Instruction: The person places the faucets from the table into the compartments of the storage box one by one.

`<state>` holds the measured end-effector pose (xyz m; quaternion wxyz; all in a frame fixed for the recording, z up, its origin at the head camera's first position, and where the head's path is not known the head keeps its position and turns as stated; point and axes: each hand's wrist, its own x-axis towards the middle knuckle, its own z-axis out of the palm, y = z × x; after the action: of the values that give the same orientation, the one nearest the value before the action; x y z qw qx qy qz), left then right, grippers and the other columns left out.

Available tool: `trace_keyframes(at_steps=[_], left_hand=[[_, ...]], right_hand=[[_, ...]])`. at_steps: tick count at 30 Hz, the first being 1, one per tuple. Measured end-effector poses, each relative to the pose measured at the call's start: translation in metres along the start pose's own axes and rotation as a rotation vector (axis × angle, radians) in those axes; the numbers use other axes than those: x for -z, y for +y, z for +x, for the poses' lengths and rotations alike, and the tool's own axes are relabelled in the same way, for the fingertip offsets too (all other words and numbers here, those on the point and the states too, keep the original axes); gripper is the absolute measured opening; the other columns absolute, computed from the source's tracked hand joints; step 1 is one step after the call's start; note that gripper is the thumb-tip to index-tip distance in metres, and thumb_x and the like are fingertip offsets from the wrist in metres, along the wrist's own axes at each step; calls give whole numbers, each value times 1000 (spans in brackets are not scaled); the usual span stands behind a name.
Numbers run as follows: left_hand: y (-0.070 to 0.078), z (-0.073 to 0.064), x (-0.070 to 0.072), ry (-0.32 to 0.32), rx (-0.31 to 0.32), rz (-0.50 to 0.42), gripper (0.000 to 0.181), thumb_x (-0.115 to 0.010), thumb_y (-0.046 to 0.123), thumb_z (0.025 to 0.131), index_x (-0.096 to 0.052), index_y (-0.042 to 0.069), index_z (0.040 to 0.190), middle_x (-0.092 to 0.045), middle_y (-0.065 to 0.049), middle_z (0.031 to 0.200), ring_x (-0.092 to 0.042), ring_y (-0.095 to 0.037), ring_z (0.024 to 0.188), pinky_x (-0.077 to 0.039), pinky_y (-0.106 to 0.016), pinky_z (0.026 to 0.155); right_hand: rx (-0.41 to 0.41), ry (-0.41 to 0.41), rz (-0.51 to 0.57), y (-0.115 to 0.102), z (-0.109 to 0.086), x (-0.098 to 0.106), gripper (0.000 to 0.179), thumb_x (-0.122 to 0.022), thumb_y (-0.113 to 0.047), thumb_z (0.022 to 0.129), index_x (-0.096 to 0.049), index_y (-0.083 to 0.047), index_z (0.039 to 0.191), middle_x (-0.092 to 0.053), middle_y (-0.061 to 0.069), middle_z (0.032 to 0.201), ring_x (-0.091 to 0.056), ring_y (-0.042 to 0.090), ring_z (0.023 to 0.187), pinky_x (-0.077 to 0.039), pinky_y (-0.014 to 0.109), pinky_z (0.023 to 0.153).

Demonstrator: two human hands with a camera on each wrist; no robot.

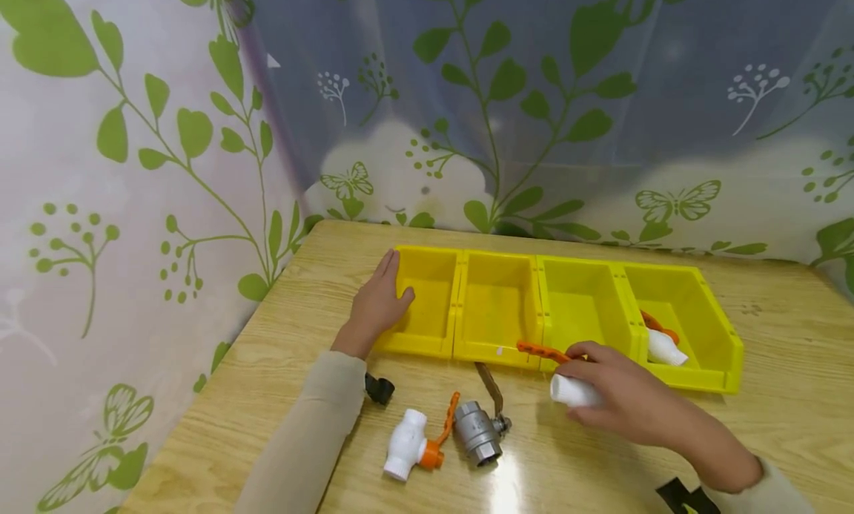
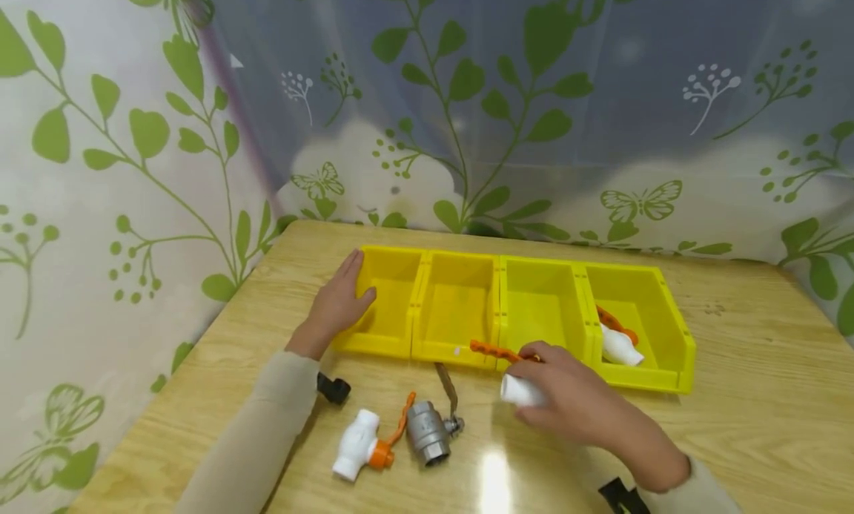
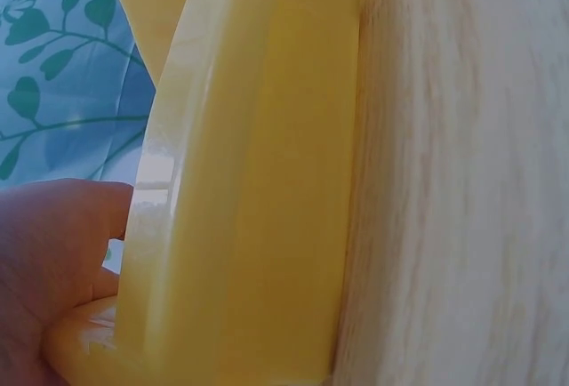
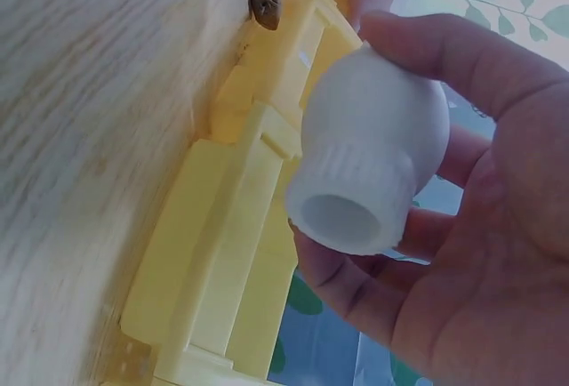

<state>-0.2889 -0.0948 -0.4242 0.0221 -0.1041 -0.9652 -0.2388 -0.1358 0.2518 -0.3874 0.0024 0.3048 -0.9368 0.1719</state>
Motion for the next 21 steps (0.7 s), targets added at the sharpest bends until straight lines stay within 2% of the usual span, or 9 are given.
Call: trace_keyframes(at_steps=[3, 7, 14, 21], left_hand=[[0, 0, 1, -6, 3, 15, 73, -51, 30, 99, -12, 9, 157, -9, -4, 163, -43, -22, 52, -40, -33, 53], [2, -1, 2, -8, 3, 13, 73, -51, 29, 99, -12, 9, 157, -10, -4, 163, -43, -23, 50, -39, -34, 52], [2, -1, 3, 0, -5, 24, 73, -51, 30, 99, -13, 8, 157, -11, -5, 163, -49, -23, 59, -44, -37, 61], [2, -2, 3, 2, -1, 8, 73, -52, 30, 98, -14, 8, 157, -12, -6, 163, -47, -23, 55, -43, -37, 59]], right_hand=[[-13, 6, -2, 1, 2, 1, 35, -79, -25, 80, -70, -15, 112, -58, 10, 117, -55, 20, 91, -48, 28, 66], [-17, 23, -3, 2, 4, 2, 35, -79, -25, 79, -70, -15, 112, -58, 10, 116, -54, 19, 91, -47, 28, 66], [-29, 79, -14, 2, 8, 5, 37, -81, -24, 78, -70, -11, 111, -58, 11, 115, -54, 20, 90, -47, 28, 65], [-49, 116, -38, 4, 14, 8, 38, -82, -24, 78, -70, -9, 110, -59, 13, 115, -57, 25, 92, -49, 37, 71]])
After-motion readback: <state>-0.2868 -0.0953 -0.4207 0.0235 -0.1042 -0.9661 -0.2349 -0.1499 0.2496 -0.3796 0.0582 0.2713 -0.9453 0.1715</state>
